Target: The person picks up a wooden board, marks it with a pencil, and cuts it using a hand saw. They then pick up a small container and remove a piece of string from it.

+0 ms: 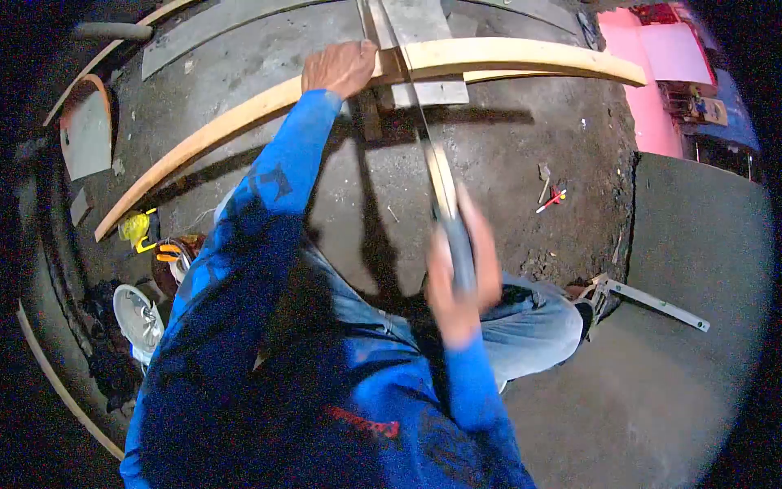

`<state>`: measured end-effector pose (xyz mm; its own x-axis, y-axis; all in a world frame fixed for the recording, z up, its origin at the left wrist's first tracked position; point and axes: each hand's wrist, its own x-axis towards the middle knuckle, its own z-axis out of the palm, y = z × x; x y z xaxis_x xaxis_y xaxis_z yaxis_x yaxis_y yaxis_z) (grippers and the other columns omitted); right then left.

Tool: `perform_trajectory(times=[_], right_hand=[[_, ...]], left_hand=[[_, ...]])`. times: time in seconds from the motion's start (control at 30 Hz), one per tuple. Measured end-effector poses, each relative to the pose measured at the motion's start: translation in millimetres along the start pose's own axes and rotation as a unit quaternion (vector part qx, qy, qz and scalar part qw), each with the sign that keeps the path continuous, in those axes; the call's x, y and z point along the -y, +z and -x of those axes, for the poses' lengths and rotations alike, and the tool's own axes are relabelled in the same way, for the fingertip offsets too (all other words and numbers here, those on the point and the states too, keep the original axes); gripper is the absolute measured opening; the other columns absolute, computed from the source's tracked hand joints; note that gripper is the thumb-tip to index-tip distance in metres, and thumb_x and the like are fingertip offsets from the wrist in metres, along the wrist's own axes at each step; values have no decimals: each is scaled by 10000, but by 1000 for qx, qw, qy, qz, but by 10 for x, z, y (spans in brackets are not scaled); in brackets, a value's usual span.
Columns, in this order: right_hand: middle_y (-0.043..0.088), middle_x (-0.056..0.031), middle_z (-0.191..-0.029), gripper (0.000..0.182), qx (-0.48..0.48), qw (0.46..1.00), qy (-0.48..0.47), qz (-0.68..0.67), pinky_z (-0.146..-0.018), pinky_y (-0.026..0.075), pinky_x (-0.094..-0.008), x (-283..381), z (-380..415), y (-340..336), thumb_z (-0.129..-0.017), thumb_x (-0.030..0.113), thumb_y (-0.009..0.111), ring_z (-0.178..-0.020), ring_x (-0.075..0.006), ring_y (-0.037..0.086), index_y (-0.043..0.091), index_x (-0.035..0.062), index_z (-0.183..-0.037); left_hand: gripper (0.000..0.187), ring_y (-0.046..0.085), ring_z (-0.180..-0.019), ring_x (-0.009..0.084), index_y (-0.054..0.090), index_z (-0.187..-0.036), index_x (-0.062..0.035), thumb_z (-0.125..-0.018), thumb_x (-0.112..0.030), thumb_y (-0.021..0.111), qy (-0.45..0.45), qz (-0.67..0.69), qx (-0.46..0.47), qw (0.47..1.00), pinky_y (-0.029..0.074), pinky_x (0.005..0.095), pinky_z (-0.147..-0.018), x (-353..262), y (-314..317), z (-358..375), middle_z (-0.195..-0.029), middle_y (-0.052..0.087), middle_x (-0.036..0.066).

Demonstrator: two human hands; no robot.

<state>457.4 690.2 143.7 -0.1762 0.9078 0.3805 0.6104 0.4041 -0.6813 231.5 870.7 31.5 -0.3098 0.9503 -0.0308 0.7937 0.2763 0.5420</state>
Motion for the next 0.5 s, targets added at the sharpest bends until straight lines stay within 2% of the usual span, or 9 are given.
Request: perform_trajectory(times=[0.07, 0.17, 0.23, 0.3, 0.33, 0.4, 0.43, 0.47, 0.5], right_hand=[[632, -155, -1174, 390, -9, 996, 14, -84, -845, 494, -331, -180, -658, 597, -873, 111, 621, -1000, -211, 632, 563, 14, -1247], [629, -163, -1175, 401, -30, 997, -35, -67, -861, 488, -335, -212, -707, 738, -868, 100, 626, -1013, -225, 630, 556, 13, -1252], [597, -201, -1231, 417, -6, 1000, -12, -25, -936, 456, -364, -137, -95, 264, -873, 107, 620, -1103, -269, 599, 537, -20, -1261], [575, -244, -1236, 469, 42, 994, 79, 58, -971, 440, -396, 116, 636, -402, -898, 186, 583, -1120, -315, 585, 491, -83, -1270], [574, -260, -1224, 488, 45, 991, 112, 51, -979, 436, -402, 264, 890, -696, -922, 250, 536, -1114, -326, 585, 486, -88, -1270], [570, -269, -1219, 531, 8, 994, 107, -25, -980, 437, -412, 314, 968, -795, -932, 323, 522, -1110, -327, 586, 489, -89, -1266], [564, -266, -1231, 479, 35, 995, 80, 41, -982, 439, -416, 276, 697, -655, -928, 251, 543, -1109, -326, 586, 493, -86, -1266], [582, -225, -1230, 422, 14, 996, 85, 9, -967, 450, -394, 172, 310, -305, -910, 149, 567, -1097, -294, 597, 508, -68, -1266], [595, -177, -1239, 405, 22, 997, 19, 69, -949, 458, -362, 7, -108, 54, -881, 65, 584, -1085, -260, 606, 528, -26, -1272]], left_hand=[[526, 653, -889, 397, 712, -864, 0, -909, -384, 356, 5, -6, 1, 1000, 492, 482, -837, -13, 46, 40, -919, 673, 249], [527, 658, -878, 393, 713, -857, -1, -912, -379, 351, -9, 2, 1, 1000, 490, 485, -837, -6, 71, 92, -919, 676, 243], [510, 657, -864, 403, 712, -863, 0, -908, -361, 354, -11, 7, 2, 1000, 488, 490, -841, -47, -38, 55, -917, 675, 246], [507, 657, -863, 405, 712, -860, -4, -906, -357, 352, -11, 17, 3, 1000, 485, 491, -844, 20, 43, -10, -915, 675, 247], [505, 657, -862, 406, 713, -858, -7, -905, -353, 349, -4, 19, -1, 1000, 483, 492, -848, 25, 20, -28, -914, 674, 248], [509, 656, -871, 405, 716, -847, -14, -904, -354, 342, -20, 21, 3, 1000, 484, 488, -853, 32, 5, 30, -918, 674, 248], [509, 655, -873, 406, 717, -843, -15, -904, -353, 342, -15, 25, 7, 1000, 484, 487, -853, 29, 46, 65, -916, 674, 248], [509, 654, -876, 407, 717, -839, -15, -904, -352, 341, -6, 32, -1, 999, 485, 486, -853, -19, -6, 55, -914, 674, 248], [501, 654, -879, 409, 719, -829, -18, -902, -347, 348, 0, 19, 5, 1000, 492, 476, -847, 17, 101, 33, -907, 673, 248]])
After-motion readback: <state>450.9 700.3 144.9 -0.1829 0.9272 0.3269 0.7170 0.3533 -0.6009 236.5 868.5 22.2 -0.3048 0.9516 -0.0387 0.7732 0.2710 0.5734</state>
